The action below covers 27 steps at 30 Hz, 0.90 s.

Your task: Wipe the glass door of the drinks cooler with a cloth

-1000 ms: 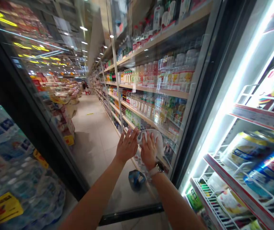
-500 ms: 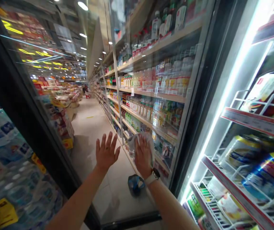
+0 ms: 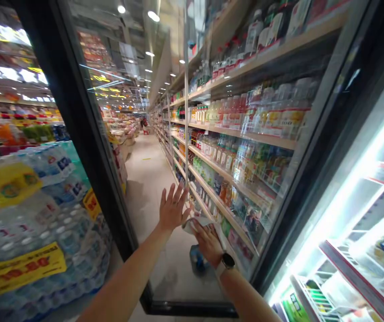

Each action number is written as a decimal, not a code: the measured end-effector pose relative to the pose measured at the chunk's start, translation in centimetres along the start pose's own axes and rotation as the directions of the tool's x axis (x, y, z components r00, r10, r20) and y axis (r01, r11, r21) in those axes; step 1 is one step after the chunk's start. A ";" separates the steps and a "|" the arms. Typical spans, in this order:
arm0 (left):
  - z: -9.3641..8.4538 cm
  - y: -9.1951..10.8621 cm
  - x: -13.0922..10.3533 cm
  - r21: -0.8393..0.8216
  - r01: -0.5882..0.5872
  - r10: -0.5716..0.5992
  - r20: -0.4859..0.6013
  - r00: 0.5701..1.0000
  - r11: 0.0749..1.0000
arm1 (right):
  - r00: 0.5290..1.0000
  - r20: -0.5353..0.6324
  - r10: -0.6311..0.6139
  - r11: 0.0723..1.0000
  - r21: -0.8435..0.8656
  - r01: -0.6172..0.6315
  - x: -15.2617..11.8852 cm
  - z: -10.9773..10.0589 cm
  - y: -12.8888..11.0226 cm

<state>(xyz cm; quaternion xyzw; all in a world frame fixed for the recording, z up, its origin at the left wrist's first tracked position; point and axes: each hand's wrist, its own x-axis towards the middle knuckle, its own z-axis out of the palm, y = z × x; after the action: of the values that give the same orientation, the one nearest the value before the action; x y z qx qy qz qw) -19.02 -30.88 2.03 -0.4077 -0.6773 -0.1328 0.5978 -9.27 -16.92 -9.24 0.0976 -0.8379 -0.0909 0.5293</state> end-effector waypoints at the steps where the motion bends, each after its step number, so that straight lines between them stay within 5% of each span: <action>1: 0.0 0.0 0.0 0.001 0.005 -0.005 -0.003 1.000 1.000 | 0.999 0.026 -0.021 1.000 0.002 0.021 -0.1 -0.1 0.2; 5: 0.2 -0.1 -0.1 -0.011 0.008 -0.008 -0.008 1.000 1.000 | 0.997 0.068 0.025 0.999 -0.049 -0.022 5.2 -2.0 2.5; 10: 0.4 -0.2 -0.2 -0.014 0.000 0.000 0.004 1.000 1.000 | 0.978 -0.086 0.188 0.980 -0.043 -0.192 13.6 -4.8 5.0; 13: 0.1 -0.3 -0.6 -0.004 -0.003 0.003 0.032 0.999 1.000 | 0.980 -0.085 0.181 0.983 -0.027 -0.184 12.7 -4.3 4.3; 18: -0.3 -0.2 -1.0 -0.019 -0.035 0.035 0.011 0.999 0.999 | 0.998 -0.040 0.046 0.999 -0.019 -0.047 4.2 -1.6 1.0; 21: -0.5 -0.1 -0.7 -0.037 -0.024 0.025 0.013 1.000 0.999 | 0.999 -0.015 -0.037 0.999 0.017 0.037 1.3 -1.2 0.2; 24: -1.3 -0.5 -0.3 -0.123 -0.036 0.039 0.020 0.999 0.992 | 0.999 0.011 -0.047 0.998 0.036 0.047 3.4 -2.1 1.2; 27: -2.8 -2.0 0.0 -0.265 -0.079 0.094 0.044 0.995 0.961 | 0.995 -0.029 0.093 0.996 0.016 -0.092 9.7 -3.7 3.1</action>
<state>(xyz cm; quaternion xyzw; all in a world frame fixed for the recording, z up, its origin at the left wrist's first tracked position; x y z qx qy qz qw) -18.43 -34.01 3.32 -0.5162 -0.6516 -0.1840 0.5245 -10.20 -16.60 1.51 0.0638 -0.8341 -0.0588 0.5447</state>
